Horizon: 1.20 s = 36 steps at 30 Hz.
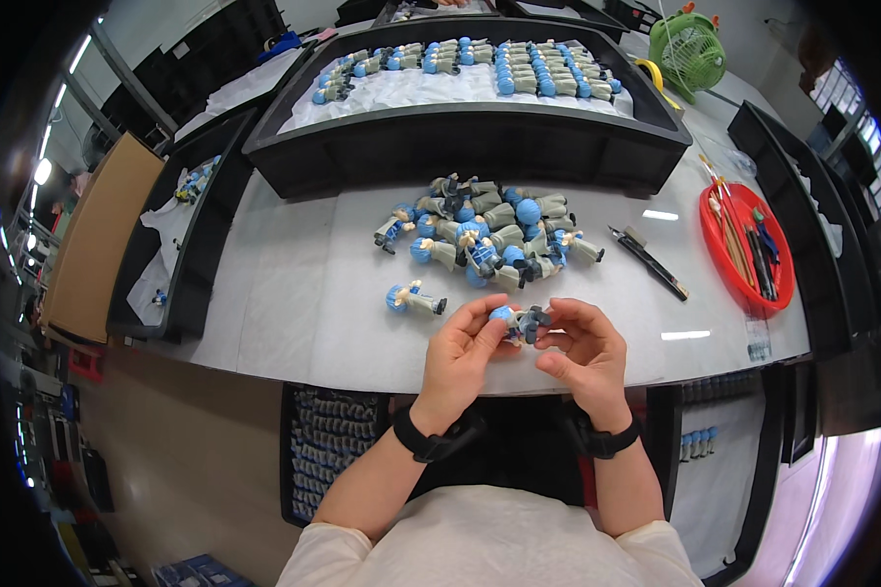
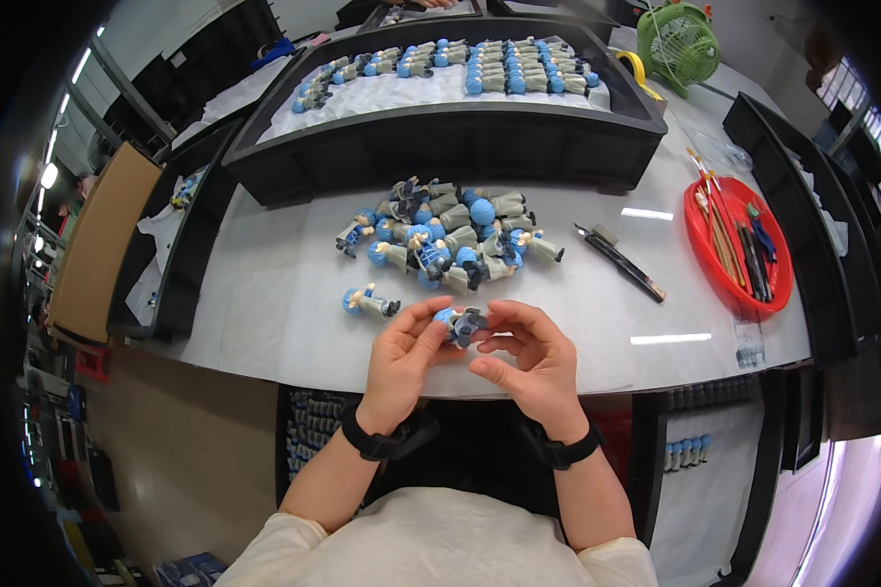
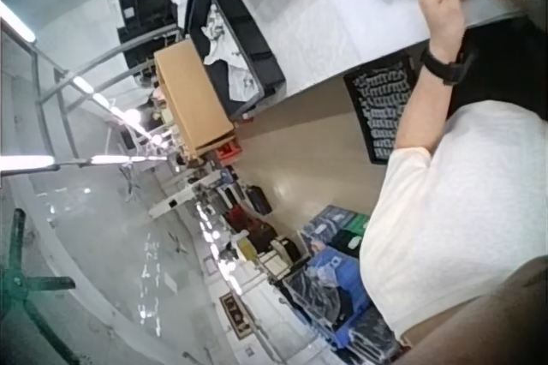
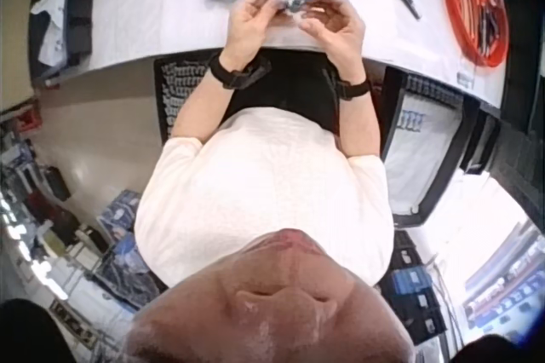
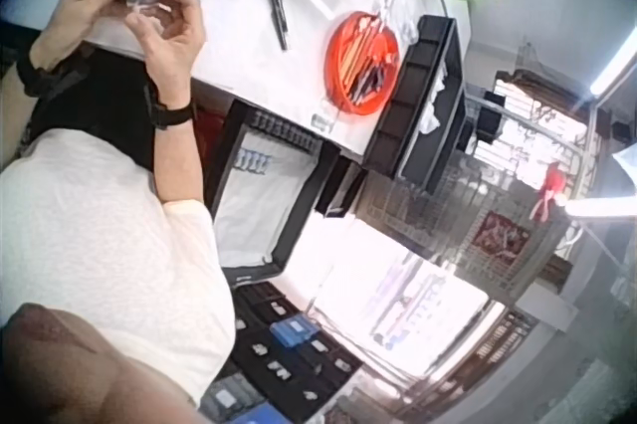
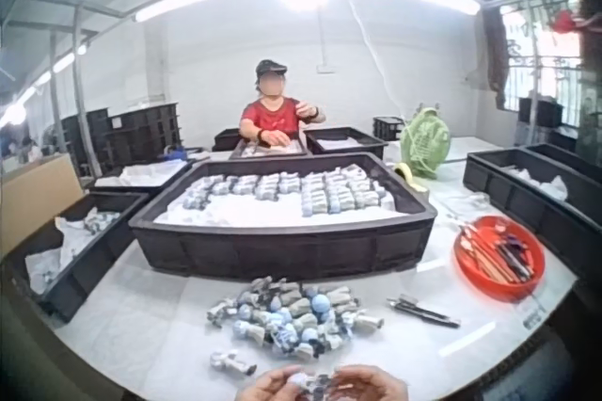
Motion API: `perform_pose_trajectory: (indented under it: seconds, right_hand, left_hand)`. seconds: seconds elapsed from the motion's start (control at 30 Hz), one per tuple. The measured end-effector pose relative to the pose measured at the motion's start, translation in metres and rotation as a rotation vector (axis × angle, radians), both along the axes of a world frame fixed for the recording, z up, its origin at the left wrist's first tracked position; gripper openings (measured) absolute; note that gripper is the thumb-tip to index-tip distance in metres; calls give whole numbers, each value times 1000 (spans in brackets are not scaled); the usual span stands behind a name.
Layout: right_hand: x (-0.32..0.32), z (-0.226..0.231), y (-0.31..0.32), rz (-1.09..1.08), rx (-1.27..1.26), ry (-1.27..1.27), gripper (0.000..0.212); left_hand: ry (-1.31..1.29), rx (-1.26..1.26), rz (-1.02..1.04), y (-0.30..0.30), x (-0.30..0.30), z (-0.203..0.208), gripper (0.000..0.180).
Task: Inspecting small manufactured components and arranging them into organized rows in a shipping tray.
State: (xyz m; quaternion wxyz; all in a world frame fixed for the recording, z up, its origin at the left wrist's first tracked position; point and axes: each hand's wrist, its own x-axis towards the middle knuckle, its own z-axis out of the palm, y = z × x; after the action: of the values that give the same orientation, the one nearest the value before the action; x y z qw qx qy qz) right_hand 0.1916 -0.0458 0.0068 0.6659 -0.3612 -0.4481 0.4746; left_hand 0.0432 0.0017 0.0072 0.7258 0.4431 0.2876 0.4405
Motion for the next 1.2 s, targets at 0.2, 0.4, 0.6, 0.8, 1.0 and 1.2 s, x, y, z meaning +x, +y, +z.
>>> perform_pose_trajectory:
  seconds: [0.2,0.4,0.6,0.8,1.0,1.2]
  right_hand:
    - [-5,5,-1,-180,27,-357,22]
    - [50,5,-44,-401,76,-344,23]
    - [205,-48,-151,-1104,-8,-242,22]
    - [314,-161,-278,-1526,-721,-560,22]
    - [330,-231,-319,-1453,-1095,-641,25]
    - [342,-250,-316,-1352,-1191,-719,28]
  left_hand:
    - [-92,232,91,-8,-1,-5,34]
    - [160,252,117,-13,3,-3,26]
    - [244,296,105,-13,6,-6,18]
    - [284,315,129,-13,7,-9,16]
    - [326,317,146,-14,9,-9,15]
    - [309,294,163,-16,14,-4,13]
